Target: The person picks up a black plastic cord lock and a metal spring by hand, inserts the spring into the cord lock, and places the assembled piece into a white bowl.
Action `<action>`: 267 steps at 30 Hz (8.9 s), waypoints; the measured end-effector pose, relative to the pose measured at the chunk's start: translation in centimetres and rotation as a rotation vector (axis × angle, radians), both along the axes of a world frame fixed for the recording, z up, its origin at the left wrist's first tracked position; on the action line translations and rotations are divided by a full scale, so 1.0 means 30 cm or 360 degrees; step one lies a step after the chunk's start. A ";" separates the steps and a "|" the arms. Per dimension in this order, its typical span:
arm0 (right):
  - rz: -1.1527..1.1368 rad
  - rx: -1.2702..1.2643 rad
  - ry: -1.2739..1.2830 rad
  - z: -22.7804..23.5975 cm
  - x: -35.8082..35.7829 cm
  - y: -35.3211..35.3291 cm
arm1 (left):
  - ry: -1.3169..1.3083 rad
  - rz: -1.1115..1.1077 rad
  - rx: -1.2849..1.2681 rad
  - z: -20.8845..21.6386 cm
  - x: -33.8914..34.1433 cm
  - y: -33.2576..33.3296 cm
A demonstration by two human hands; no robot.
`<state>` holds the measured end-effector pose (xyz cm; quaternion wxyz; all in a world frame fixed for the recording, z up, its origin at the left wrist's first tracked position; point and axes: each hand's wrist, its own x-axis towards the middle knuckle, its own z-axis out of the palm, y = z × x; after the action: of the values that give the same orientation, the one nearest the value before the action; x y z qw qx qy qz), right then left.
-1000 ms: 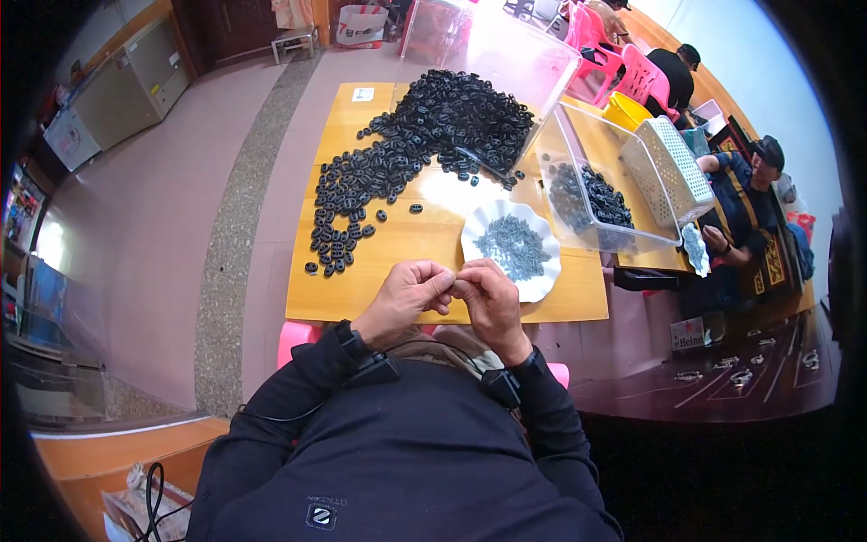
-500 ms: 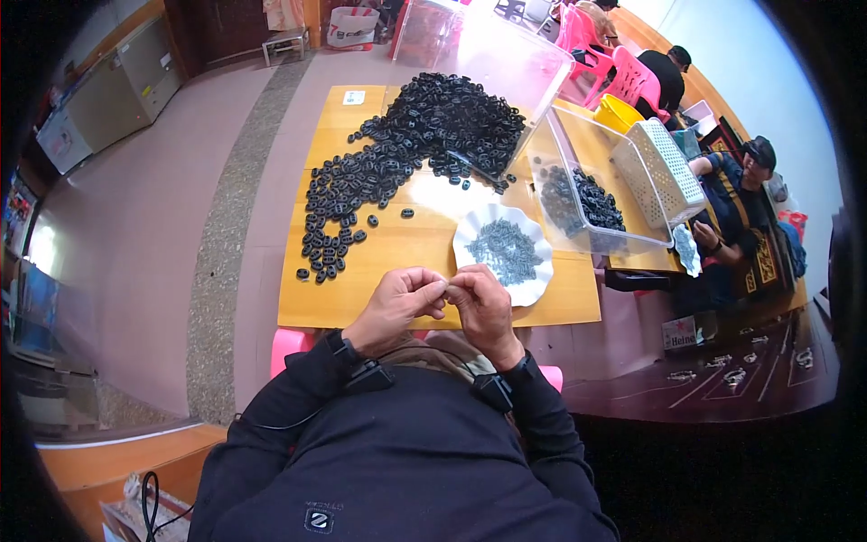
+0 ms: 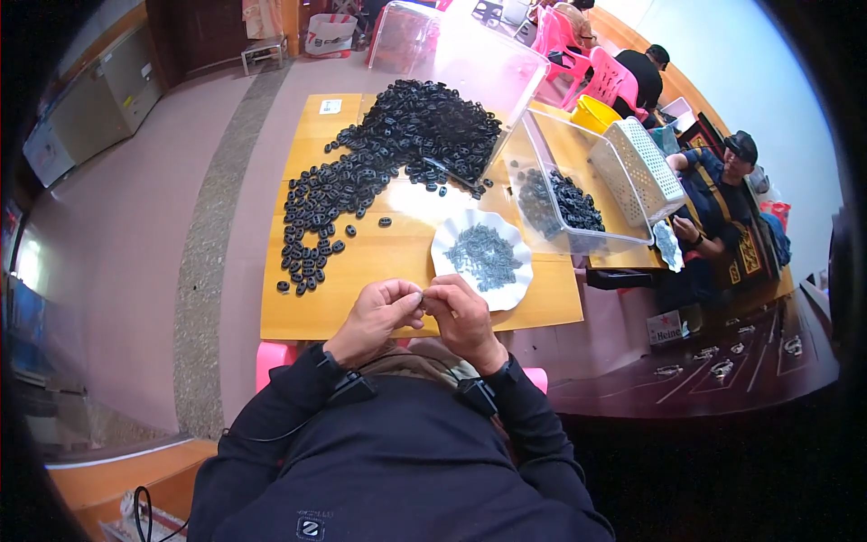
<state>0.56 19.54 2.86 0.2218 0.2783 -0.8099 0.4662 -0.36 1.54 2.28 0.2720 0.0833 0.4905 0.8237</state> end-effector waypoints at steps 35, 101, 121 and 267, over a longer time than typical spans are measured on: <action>-0.0073 0.0690 0.0346 0.060 0.041 0.002 | 0.0570 0.0206 -0.0645 0.023 0.031 0.010; -0.0060 0.0353 0.0269 0.046 0.051 0.005 | 0.0601 0.0095 -0.0736 0.043 0.043 -0.001; -0.0052 0.0535 0.0464 0.064 0.049 0.006 | 0.0780 0.0156 -0.0850 0.025 0.046 0.000; 0.0422 -0.0214 -0.1184 0.076 0.062 0.046 | 0.0719 0.0122 -0.0731 0.142 0.075 -0.006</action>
<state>2.41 20.92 5.15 -0.1308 0.1775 -0.7598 0.6117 1.90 1.36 6.53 0.1368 0.1820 0.7143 0.6618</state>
